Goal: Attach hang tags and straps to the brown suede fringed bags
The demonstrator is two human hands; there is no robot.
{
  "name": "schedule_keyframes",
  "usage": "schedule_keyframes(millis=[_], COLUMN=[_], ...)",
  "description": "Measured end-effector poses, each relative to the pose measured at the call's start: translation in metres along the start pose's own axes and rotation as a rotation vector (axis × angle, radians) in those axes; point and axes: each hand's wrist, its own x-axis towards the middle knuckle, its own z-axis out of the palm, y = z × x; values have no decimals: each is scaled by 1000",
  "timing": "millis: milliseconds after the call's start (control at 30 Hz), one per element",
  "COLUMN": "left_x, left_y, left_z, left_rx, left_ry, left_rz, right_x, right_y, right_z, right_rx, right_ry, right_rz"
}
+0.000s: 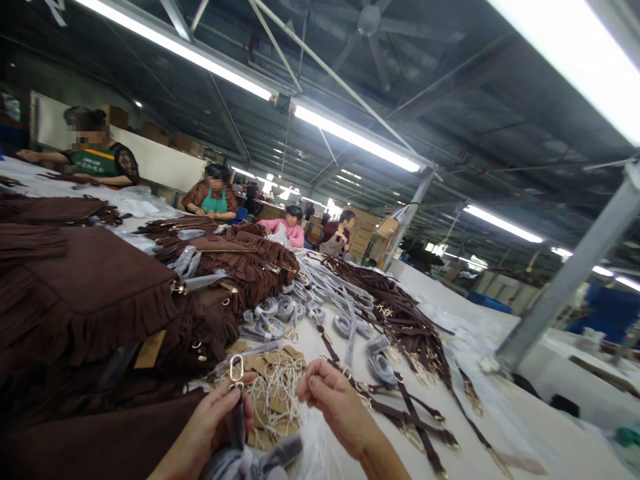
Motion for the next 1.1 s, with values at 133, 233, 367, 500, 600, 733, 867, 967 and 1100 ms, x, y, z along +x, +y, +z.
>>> schedule_keyframes(millis=[133,233,367,500,600,733,867,967,1100], left_x=[-2,-12,-22,-25,-24,-25,-24,-23,-22], left_y=[3,12,23,24,21,19,21,22,20], left_z=[-2,2,10,13,14,16,17,19,18], left_rx=[-34,-53,-9,17,27,101,188,226,268], left_ry=[35,25,-40,-54,-54,-76,-50,-26,-12], left_rz=[-24,-37,-27,-15,-21,-12,52,106,127], right_x=[8,13,8,-3,-7,-17,-31,-37,-36], right_y=[-7,-7,-3,3,11,18,16,14,15], right_z=[15,26,43,51,50,49,55,62,65], right_rx=[-208,-162,-28,49,84,-53,-234,-308,-364], right_ry=[-19,53,21,-42,-26,62,129,123,119], right_rz=[-140,-211,-265,-281,-297,-372,-418,-433,-475])
